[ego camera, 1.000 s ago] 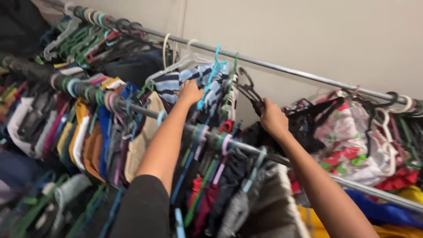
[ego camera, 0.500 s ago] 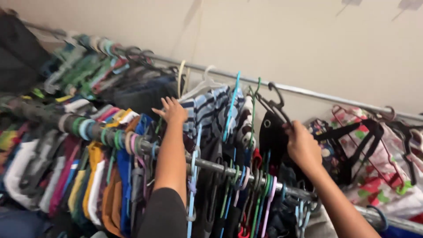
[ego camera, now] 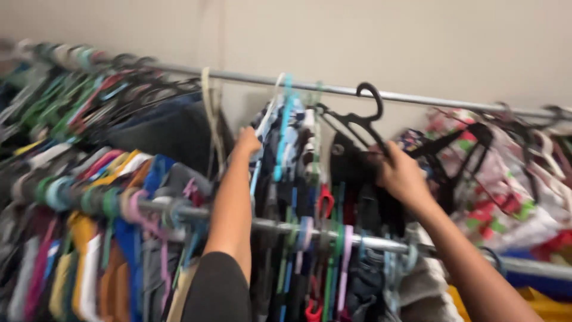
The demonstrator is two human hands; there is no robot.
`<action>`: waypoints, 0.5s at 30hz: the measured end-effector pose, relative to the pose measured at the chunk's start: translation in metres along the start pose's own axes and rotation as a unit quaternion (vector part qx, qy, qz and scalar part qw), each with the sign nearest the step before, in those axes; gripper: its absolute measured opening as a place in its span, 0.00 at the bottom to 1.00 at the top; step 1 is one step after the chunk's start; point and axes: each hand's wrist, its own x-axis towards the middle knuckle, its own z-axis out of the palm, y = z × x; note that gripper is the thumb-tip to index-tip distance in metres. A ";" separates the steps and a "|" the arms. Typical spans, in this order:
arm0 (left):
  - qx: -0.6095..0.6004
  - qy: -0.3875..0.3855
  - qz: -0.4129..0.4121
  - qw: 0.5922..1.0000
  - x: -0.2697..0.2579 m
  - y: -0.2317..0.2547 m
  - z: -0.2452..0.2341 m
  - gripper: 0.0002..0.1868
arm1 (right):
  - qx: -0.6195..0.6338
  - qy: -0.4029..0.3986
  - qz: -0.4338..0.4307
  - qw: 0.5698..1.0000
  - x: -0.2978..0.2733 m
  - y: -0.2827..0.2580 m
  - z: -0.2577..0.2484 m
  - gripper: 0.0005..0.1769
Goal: Organizing clothes on hangers along storage racks inside a room.
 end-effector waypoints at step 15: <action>-0.073 -0.078 0.162 0.981 -0.084 0.204 0.076 0.21 | 0.025 0.151 0.140 0.978 0.075 0.181 0.031 0.19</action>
